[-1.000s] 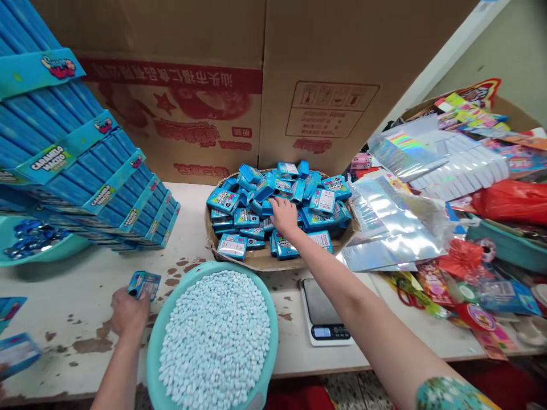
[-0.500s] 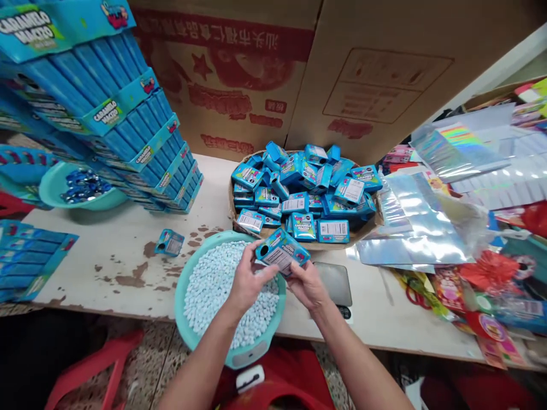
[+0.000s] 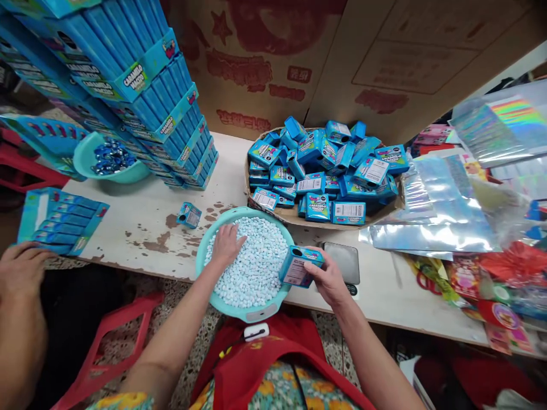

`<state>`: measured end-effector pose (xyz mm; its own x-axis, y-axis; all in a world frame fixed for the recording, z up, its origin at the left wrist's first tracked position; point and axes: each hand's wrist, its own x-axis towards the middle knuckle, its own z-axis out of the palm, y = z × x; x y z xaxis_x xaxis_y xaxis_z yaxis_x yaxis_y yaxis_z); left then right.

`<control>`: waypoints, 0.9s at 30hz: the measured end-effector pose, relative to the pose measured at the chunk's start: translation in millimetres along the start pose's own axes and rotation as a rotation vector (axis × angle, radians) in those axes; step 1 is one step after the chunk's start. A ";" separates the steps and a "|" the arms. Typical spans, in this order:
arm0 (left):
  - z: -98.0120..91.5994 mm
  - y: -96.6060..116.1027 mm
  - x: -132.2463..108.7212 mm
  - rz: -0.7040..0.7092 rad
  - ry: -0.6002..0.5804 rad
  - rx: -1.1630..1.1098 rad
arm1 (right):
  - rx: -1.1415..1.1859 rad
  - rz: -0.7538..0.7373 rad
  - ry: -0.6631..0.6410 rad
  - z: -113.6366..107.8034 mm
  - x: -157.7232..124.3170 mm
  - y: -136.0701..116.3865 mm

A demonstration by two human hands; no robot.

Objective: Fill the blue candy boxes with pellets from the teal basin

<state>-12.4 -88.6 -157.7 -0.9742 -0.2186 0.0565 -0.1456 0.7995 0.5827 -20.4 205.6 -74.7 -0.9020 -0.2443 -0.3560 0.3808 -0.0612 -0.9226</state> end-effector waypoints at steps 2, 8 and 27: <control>14.1 -0.6 -1.6 -0.073 -0.011 -0.002 | 0.046 0.010 0.030 3.7 -1.7 4.4; 24.5 37.1 -11.9 -0.513 0.010 -0.487 | -0.111 -0.032 0.153 18.1 -0.4 4.6; -63.2 121.2 -21.9 -0.517 0.137 -1.516 | -0.692 -0.517 -0.045 76.0 -4.3 -12.5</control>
<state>2.3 -22.3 -37.0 -0.8430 -0.3889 -0.3716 -0.0600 -0.6186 0.7834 -5.8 133.9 -50.4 -0.9133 -0.3871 0.1264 -0.2982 0.4241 -0.8551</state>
